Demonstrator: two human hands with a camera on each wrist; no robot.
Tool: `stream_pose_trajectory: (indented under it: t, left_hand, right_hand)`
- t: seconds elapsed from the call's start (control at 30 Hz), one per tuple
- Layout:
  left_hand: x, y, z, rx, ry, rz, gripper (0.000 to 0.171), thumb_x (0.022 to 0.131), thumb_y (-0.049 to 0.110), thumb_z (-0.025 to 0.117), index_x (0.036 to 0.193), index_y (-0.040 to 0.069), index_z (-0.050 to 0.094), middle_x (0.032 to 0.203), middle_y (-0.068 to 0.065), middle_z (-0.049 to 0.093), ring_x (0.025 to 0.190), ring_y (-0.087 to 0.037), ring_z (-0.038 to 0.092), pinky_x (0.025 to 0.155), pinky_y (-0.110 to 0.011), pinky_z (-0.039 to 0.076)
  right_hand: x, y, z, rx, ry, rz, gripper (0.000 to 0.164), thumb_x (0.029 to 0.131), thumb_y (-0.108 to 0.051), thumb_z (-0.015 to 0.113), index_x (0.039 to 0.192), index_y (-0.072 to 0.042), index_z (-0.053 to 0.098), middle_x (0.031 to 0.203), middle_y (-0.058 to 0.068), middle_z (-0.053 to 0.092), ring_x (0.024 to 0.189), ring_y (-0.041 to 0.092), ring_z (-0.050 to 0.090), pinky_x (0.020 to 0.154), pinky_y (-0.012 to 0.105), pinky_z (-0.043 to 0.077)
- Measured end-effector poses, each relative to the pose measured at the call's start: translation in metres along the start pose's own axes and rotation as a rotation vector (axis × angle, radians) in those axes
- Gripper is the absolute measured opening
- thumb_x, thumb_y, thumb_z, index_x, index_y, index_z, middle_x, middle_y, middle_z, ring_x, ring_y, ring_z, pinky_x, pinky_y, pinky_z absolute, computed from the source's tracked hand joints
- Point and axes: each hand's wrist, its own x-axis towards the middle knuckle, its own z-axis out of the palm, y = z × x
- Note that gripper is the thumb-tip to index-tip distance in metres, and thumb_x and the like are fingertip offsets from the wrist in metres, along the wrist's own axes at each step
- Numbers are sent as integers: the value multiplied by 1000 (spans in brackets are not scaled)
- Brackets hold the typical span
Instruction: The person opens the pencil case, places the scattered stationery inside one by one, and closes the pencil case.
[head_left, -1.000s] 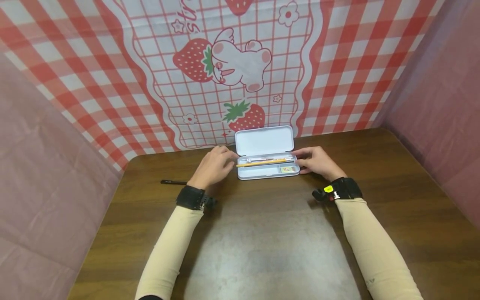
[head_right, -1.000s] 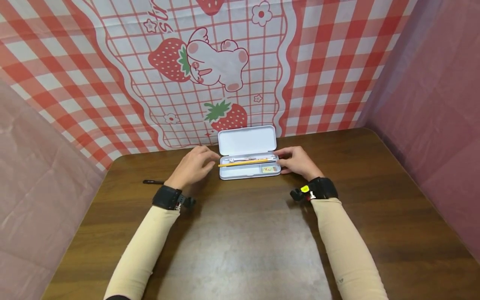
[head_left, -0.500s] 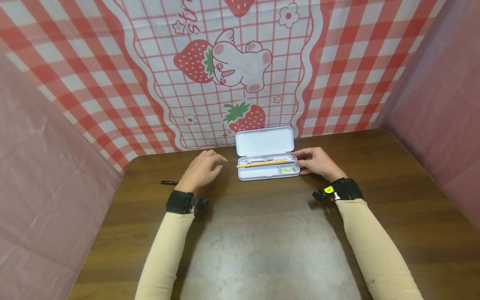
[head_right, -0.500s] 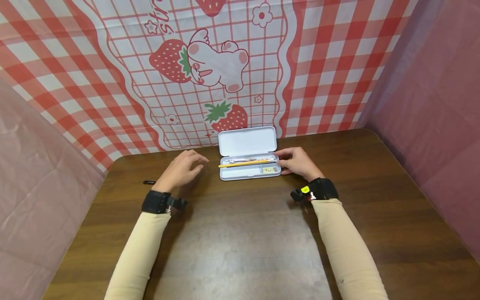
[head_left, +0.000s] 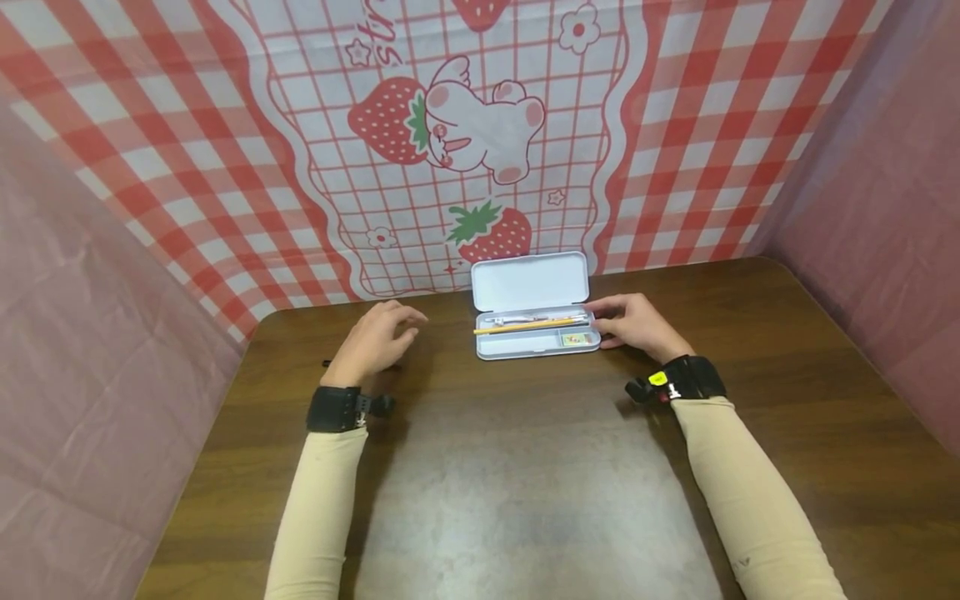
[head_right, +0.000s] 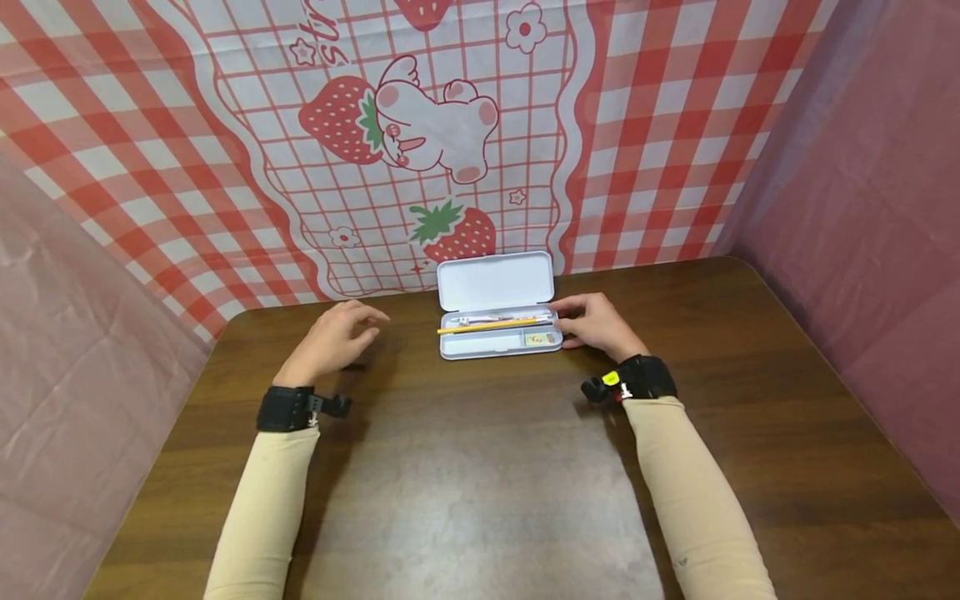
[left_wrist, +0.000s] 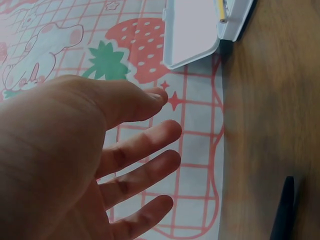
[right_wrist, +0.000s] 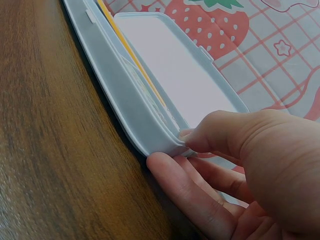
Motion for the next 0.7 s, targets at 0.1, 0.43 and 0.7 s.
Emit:
stream_pose_trajectory:
  t: [0.1, 0.43, 0.7]
  left_hand:
    - [-2, -3, -2, -4, -13, -8, 25, 95, 16, 63, 119, 13, 71, 114, -8, 68, 110, -27, 59, 93, -50, 51]
    - [-13, -22, -11, -44, -83, -59, 31, 92, 11, 63, 122, 11, 69, 126, -15, 62, 124, -36, 51, 104, -58, 44]
    - [-21, -35, -18, -18, -180, -112, 37, 87, 7, 65, 123, 14, 68, 132, -19, 58, 131, -40, 42, 101, -69, 35]
  right_hand:
    - [0, 0, 0, 3, -7, 6, 42, 94, -12, 68, 135, -4, 62, 134, 26, 55, 92, 30, 65, 67, 28, 63]
    - [1, 1, -1, 10, -2, -1, 43, 93, -12, 69, 135, -4, 62, 132, 28, 56, 88, 27, 66, 65, 28, 63]
    - [3, 2, 0, 25, 12, 8, 42, 93, -11, 69, 134, -4, 63, 130, 28, 57, 85, 24, 67, 64, 28, 63]
